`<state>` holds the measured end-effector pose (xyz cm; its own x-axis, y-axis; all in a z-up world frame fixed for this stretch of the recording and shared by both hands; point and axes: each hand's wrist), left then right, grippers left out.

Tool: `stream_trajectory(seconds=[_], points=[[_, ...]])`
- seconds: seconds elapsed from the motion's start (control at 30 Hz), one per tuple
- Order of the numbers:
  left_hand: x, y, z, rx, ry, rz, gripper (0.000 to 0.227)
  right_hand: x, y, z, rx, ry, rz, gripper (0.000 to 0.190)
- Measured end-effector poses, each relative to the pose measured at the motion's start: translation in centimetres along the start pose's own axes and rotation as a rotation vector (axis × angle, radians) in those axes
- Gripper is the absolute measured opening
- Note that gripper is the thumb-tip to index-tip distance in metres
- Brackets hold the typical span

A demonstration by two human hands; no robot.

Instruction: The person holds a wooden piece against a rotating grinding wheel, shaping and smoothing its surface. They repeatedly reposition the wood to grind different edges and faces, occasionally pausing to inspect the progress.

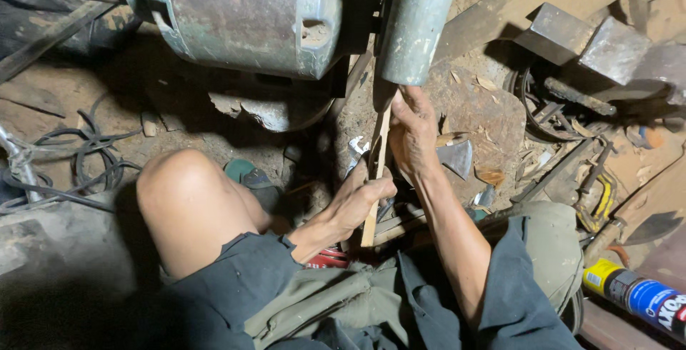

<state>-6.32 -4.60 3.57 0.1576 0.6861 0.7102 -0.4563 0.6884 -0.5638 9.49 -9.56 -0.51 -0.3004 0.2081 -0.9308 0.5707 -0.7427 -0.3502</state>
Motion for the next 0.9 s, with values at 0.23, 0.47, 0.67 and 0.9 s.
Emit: stream_trajectory(seconds=[0.23,0.47,0.67,0.9], points=[[-1.5,0.0,2.9,0.003,0.047,-0.012,0.024,-1.2,-0.8,3.0,-0.054,-0.053,0.225,0.071],[-2.6,-0.1,4.2,-0.014,0.049,0.053,0.027,-1.0,-0.6,4.6,-0.069,-0.063,0.16,0.07],[-1.0,-0.5,2.6,0.003,0.059,0.059,0.023,-1.0,-0.5,2.5,-0.061,-0.016,0.129,0.055],[0.5,-0.8,1.2,0.032,0.053,0.007,0.019,-1.0,-0.3,0.7,-0.089,0.011,0.104,0.049]])
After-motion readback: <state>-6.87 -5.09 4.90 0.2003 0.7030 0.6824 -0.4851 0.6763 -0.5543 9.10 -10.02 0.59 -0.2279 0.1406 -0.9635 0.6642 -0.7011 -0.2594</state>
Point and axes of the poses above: each hand's wrist, its own z-axis away from the middle knuckle, its own y-axis out of the back of the hand, x = y × z, and after that the axes turned 14 degrees about z, right-handed
